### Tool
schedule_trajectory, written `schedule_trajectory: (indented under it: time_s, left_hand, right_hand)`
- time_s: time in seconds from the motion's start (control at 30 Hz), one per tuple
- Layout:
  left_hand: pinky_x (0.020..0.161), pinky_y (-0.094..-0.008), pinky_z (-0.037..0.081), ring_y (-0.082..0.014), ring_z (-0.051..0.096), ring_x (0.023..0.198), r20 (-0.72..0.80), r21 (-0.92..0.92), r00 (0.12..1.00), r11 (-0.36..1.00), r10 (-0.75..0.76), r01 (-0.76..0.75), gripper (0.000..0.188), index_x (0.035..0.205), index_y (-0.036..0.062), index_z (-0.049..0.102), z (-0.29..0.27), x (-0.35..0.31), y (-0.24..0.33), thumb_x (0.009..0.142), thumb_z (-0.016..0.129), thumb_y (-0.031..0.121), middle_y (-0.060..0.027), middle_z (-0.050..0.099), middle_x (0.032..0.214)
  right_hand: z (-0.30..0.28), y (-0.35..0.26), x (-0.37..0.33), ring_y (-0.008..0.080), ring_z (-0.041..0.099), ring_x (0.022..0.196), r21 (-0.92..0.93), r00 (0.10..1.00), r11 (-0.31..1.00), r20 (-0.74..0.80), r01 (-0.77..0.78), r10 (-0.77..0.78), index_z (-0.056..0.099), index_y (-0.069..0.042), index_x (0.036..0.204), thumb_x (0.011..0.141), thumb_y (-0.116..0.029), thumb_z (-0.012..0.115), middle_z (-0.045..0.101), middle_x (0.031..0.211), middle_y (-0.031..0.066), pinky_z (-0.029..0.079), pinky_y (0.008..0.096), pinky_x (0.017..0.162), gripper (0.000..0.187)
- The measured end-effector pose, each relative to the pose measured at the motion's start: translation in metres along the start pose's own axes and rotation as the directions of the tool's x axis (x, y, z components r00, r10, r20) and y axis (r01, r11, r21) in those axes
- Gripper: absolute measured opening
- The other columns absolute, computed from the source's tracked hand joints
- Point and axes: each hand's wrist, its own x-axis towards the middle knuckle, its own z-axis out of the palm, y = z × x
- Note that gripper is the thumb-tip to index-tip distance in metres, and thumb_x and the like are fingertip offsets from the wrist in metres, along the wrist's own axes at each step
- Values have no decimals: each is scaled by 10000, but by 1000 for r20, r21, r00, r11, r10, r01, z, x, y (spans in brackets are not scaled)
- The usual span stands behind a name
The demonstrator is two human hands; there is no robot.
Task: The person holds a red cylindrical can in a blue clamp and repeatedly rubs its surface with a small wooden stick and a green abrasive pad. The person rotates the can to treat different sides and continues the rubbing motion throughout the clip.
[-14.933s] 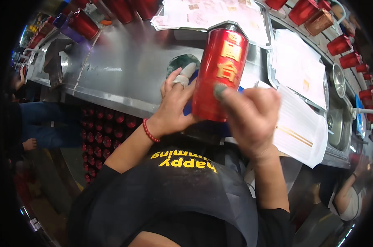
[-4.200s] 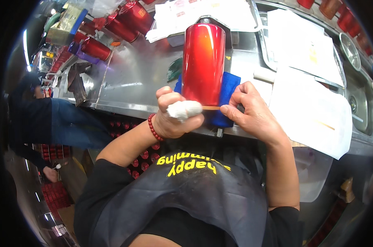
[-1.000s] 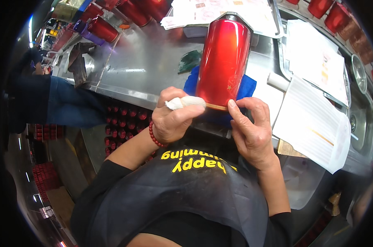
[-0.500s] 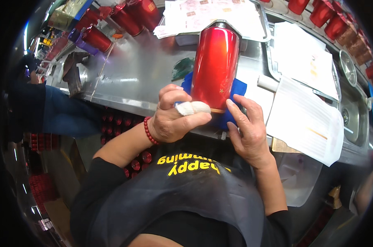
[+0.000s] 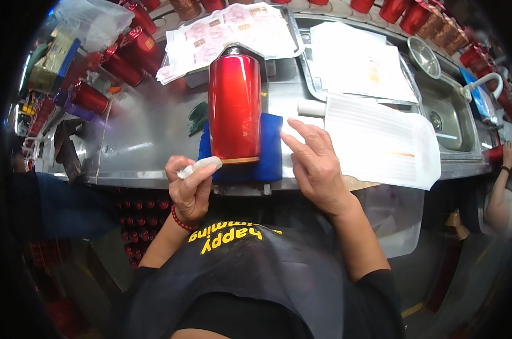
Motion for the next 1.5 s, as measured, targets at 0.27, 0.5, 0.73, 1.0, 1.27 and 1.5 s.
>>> schedule_trajectory:
  time_s: [0.27,0.5,0.73,1.0,1.27,1.5]
  left_hand:
    - [926,-373,438,-261,537,968,-25,-30,986,986,-164,163,233,1079,95,757,0,-12,0,863,746,11,-50,746,965]
    - [881,-346,461,-242,512,1011,-33,-4,992,993,-120,120,289,1107,121,753,0,-12,4,842,749,6,-9,725,1027]
    - [923,-329,397,-162,497,1017,44,97,945,940,325,-328,278,1076,180,741,-1,43,8,802,715,139,74,686,972]
    - [1064,-411,309,-155,525,1120,397,89,771,815,498,-572,243,1120,192,670,17,76,17,887,600,202,80,645,802]
    - [1071,-474,282,-308,387,1295,153,135,967,973,-205,185,666,1416,81,583,8,35,0,801,779,248,-85,677,1242]
    - [1066,-469,311,-329,414,1304,209,226,977,974,-32,-16,647,1365,87,635,-1,43,-7,771,800,283,-141,641,1366]
  right_hand:
    - [-14,20,19,414,548,1218,-126,997,990,61,58,-50,650,3,1254,799,121,588,606,1333,198,446,463,1063,474]
    - [-15,30,10,302,656,1128,6,986,987,-45,-163,163,526,8,1421,874,103,517,613,1361,219,524,364,923,555]
    - [-6,17,13,89,574,739,441,896,802,15,-404,443,503,-2,1285,937,-13,581,665,865,41,470,240,670,357]
    - [-6,5,20,83,553,812,487,896,781,6,-391,444,607,-24,1119,938,-90,696,615,914,15,473,235,741,212]
    - [-39,41,39,207,624,1177,478,916,809,-21,-342,400,617,22,1230,1021,-1,508,557,1453,198,542,295,902,236]
    - [-4,160,200,286,642,1175,-156,997,985,-2,71,-72,691,-15,1152,938,64,489,631,1353,163,512,342,958,304]
